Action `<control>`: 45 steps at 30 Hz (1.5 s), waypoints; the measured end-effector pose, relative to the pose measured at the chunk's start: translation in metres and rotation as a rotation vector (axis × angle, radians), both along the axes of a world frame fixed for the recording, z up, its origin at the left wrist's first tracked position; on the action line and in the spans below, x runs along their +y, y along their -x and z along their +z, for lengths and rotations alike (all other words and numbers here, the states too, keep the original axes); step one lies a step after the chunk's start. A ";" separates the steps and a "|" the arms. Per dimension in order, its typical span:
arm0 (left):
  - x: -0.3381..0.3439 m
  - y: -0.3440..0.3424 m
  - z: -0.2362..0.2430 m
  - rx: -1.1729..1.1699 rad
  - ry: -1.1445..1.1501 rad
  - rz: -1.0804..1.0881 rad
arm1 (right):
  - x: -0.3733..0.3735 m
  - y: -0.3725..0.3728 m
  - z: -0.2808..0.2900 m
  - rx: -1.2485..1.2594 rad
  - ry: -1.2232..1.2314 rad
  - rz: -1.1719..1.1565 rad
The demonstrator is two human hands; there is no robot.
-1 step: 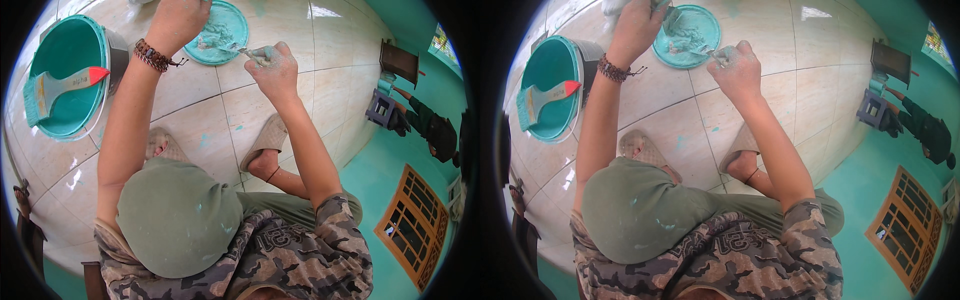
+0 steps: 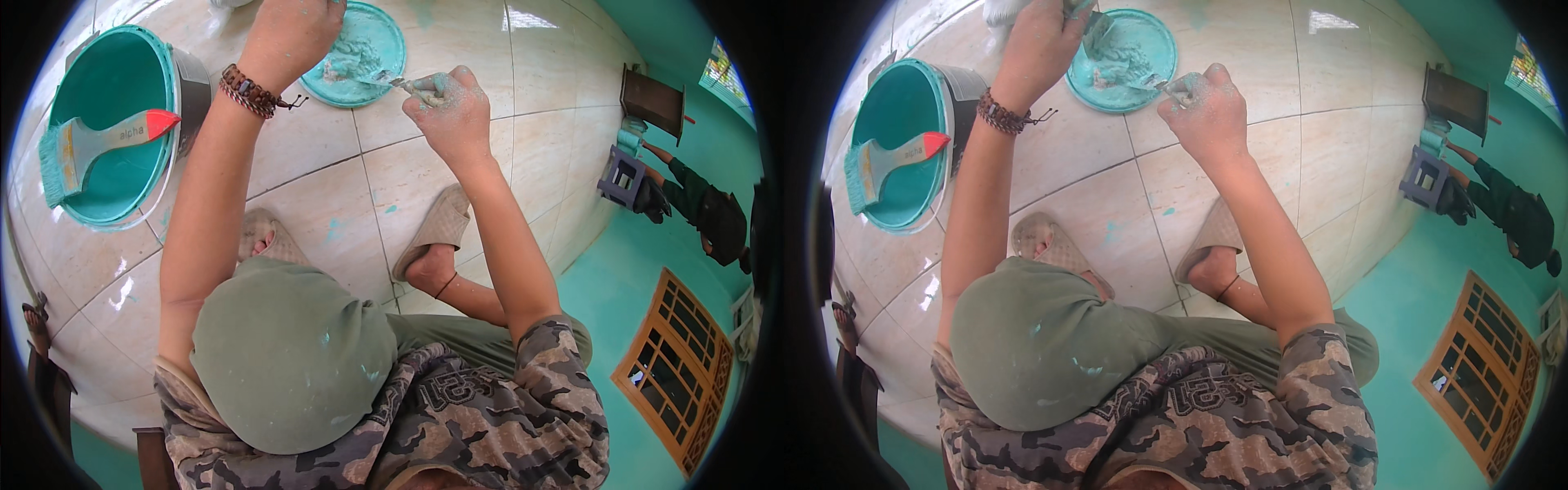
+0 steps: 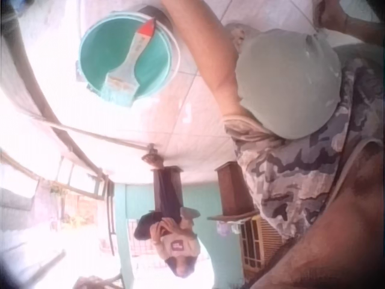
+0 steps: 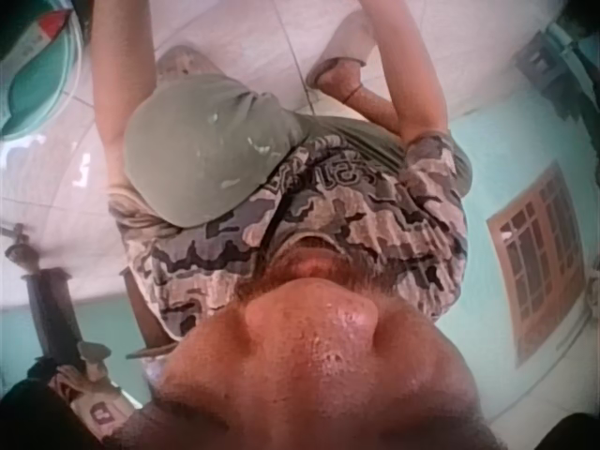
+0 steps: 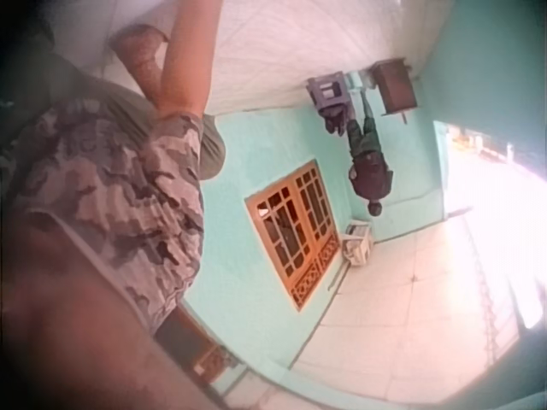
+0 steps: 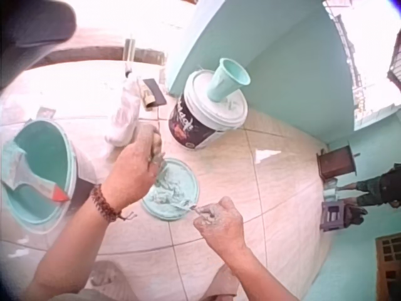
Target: The person mixes light green plaster in a container using two putty knives, then applies the plaster to a wall section using the knives. The person moves from an indoor tiled area to an outdoor wall to perform the application.
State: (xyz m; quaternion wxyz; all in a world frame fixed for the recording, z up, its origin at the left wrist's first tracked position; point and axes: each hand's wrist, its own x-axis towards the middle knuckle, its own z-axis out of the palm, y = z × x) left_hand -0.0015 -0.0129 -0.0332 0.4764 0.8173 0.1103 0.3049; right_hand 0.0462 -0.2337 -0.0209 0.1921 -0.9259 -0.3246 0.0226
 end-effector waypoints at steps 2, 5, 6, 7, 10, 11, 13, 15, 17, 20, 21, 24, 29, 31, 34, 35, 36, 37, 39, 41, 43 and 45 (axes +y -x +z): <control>0.000 0.000 -0.002 0.004 -0.004 0.012 | 0.003 -0.006 0.010 -0.007 0.018 0.015; 0.002 0.000 -0.001 0.037 0.010 0.027 | 0.012 -0.015 0.002 0.003 -0.034 0.013; 0.002 0.001 0.002 0.066 0.039 0.017 | 0.014 -0.019 0.004 0.003 0.004 0.018; 0.002 0.001 0.004 0.094 0.067 0.007 | 0.016 -0.025 0.009 0.003 0.043 0.022; 0.003 0.001 0.001 0.032 0.035 0.007 | 0.032 -0.034 0.017 -0.015 0.048 0.092; 0.002 -0.001 0.003 0.050 0.053 0.003 | 0.034 -0.036 0.019 -0.034 0.038 0.114; -0.001 -0.003 0.006 0.087 0.091 -0.005 | 0.044 -0.037 0.011 0.015 0.126 0.089; -0.001 -0.002 0.005 0.065 0.021 -0.010 | 0.055 -0.038 0.013 0.048 0.159 0.065; -0.002 -0.002 0.003 0.057 0.006 -0.007 | 0.060 -0.038 0.024 0.056 0.161 0.018; -0.002 -0.006 -0.001 0.052 0.037 0.013 | 0.070 -0.041 0.009 0.032 0.144 0.192; -0.002 -0.006 -0.001 0.039 0.031 0.020 | 0.070 -0.041 0.014 0.031 0.123 0.155; 0.000 -0.006 -0.002 0.048 0.000 0.030 | 0.075 -0.038 0.019 0.038 0.075 0.064; 0.008 -0.004 -0.008 0.053 0.163 0.050 | 0.074 -0.042 0.015 0.047 0.100 0.101; 0.019 0.000 -0.008 0.080 0.263 -0.029 | 0.071 -0.033 0.035 0.118 0.030 0.116; 0.020 0.004 0.005 0.076 0.206 0.052 | 0.067 -0.030 0.034 0.158 -0.051 0.207; 0.019 0.005 0.012 0.064 0.201 0.050 | 0.065 -0.030 0.030 0.162 -0.076 0.251; 0.016 0.005 0.020 0.052 0.194 0.049 | 0.064 -0.028 0.027 0.156 -0.065 0.265; 0.014 0.006 0.023 0.040 0.188 0.048 | 0.064 -0.027 0.025 0.151 -0.055 0.280; 0.016 0.007 0.020 0.078 0.162 0.029 | 0.069 -0.025 0.022 0.117 -0.069 0.339; 0.016 0.006 0.014 0.071 0.116 0.036 | 0.077 -0.027 0.019 0.060 -0.113 0.426; 0.015 0.006 0.005 0.018 0.048 0.067 | 0.082 -0.031 0.015 0.073 -0.088 0.497; 0.015 0.004 -0.001 0.022 -0.027 0.070 | 0.084 -0.038 0.012 0.127 -0.028 0.510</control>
